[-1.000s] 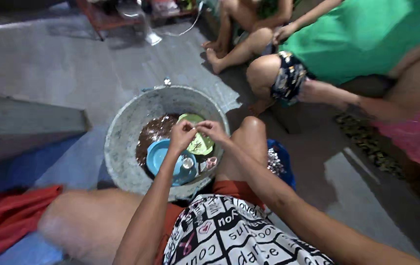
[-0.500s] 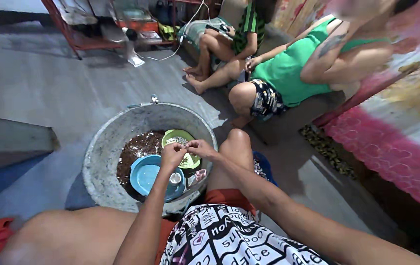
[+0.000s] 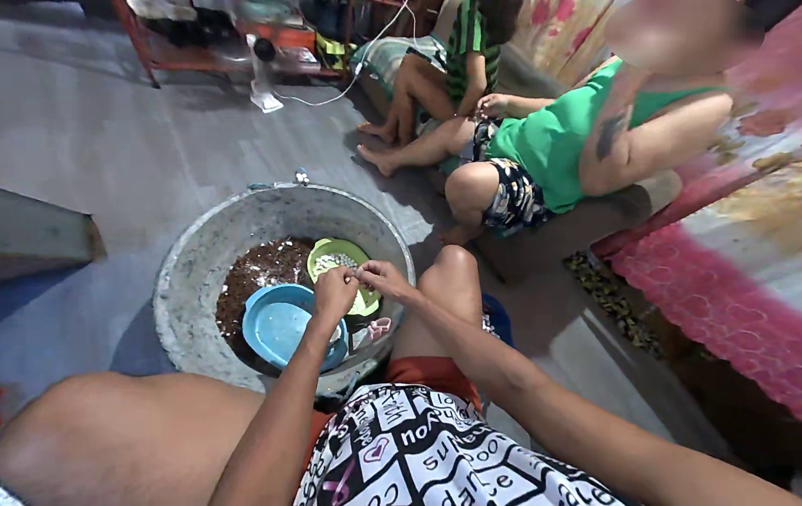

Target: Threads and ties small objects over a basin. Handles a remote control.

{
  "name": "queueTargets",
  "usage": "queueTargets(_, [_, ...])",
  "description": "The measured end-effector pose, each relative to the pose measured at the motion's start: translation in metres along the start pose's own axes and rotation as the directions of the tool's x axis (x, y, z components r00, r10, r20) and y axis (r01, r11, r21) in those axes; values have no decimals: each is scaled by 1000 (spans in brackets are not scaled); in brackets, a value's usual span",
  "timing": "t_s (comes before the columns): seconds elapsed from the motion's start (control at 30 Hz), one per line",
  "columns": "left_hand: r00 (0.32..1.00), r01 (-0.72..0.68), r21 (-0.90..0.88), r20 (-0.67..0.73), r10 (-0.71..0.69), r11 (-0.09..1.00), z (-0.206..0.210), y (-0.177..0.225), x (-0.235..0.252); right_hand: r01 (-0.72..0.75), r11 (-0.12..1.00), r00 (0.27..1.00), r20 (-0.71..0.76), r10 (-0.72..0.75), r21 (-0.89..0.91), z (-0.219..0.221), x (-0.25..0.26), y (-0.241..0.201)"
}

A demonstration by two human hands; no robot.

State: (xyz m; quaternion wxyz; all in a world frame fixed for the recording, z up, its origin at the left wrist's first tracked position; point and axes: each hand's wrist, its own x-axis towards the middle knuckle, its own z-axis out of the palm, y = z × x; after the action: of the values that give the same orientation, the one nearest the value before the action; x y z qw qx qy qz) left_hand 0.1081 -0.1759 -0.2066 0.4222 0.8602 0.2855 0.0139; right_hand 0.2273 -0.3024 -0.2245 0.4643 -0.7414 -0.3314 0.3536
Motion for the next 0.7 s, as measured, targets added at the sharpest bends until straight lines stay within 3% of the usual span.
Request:
queueTargets(0.27, [1000,-5,32,-5,5,999,2,-7,0,14,993,997,77,-5,-114,1,4,2])
queueTargets(0.43, [999,-13,-15,-32,12,1000,-5,-11,-4,97,984,989,127,-77,-152,-1,4,-3])
queueTargets(0.57, [997,37,35,-71,-34,999,1,-13,1,113,937,993,57,-100,-330,4,8,3])
queueTargets(0.7, [987,149,169,-84,-136,974,-4,11,0,57,875,998,-1,-65,-480,8,11,-3])
